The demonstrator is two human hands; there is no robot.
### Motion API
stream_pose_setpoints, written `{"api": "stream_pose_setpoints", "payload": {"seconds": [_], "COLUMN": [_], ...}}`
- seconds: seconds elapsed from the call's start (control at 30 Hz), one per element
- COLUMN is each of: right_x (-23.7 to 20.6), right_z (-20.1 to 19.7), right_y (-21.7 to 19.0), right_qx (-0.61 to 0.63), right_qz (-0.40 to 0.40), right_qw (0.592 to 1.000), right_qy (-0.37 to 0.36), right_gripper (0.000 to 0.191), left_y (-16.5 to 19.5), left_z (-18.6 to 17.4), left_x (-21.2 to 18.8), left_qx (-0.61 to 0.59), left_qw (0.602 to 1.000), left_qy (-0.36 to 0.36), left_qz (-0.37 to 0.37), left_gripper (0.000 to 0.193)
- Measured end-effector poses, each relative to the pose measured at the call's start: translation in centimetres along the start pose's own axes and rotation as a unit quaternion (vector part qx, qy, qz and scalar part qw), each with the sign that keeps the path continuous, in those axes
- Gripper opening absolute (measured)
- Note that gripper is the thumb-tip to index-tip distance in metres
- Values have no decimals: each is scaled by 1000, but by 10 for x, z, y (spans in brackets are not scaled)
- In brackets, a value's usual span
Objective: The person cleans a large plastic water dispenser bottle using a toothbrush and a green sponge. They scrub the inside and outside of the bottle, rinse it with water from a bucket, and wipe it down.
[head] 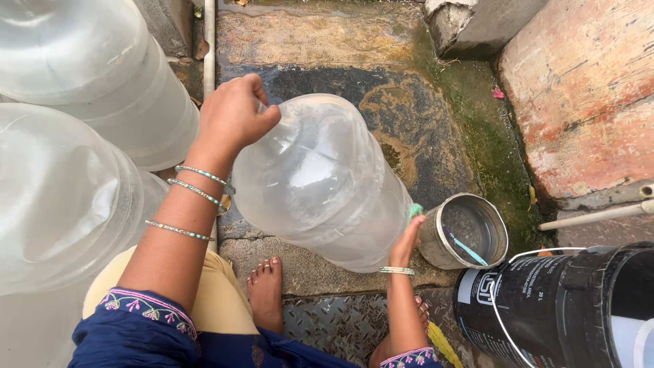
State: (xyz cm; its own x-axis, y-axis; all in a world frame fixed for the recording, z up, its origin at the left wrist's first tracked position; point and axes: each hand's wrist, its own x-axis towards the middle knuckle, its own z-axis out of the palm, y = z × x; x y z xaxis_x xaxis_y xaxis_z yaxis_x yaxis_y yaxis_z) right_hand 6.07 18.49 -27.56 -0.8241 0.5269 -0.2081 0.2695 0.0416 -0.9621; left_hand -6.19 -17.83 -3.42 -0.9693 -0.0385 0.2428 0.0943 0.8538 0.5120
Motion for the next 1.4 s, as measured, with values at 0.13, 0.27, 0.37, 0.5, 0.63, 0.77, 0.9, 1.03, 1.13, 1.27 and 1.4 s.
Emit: {"api": "stream_pose_setpoints", "payload": {"seconds": [0.13,0.27,0.37,0.5,0.63,0.77,0.9,1.03,1.13,1.27,1.4], "right_x": [-59,-139,-153,-97,-33,-54,-142,-185,-164,-83,-10], "right_z": [47,82,84,72,52,52,64,79,71,56,70], "right_y": [-49,-75,-96,-140,-197,-206,-136,-97,-130,-225,-287], "right_qx": [-129,-170,-313,-236,-155,-96,-145,-321,-386,-398,-276], "right_qz": [-346,-556,-630,-560,-367,-362,-482,-562,-555,-444,-261], "right_qw": [927,809,708,792,888,895,859,760,736,794,873], "right_qy": [-67,-84,-69,-60,-229,-240,-93,-65,-36,-120,-307], "right_gripper": [94,100,91,77,95,90,81,68,66,65,70], "left_y": [8,21,28,32,38,45,45,46,50,57,66], "left_z": [9,10,4,-7,-5,3,8,8,4,-5,-6], "left_x": [2,0,-2,-8,-19,-19,-16,-14,-17,-26,-27], "left_qx": [27,40,35,-8,-34,-11,9,-3,-22,-48,-47], "left_qw": [999,998,999,1000,997,999,997,997,995,989,989], "left_qy": [20,22,17,-9,34,36,73,67,35,23,26], "left_qz": [-20,-49,-36,23,68,2,3,29,89,139,137], "left_gripper": [27,21,21,21,16,14,19,17,21,21,25]}}
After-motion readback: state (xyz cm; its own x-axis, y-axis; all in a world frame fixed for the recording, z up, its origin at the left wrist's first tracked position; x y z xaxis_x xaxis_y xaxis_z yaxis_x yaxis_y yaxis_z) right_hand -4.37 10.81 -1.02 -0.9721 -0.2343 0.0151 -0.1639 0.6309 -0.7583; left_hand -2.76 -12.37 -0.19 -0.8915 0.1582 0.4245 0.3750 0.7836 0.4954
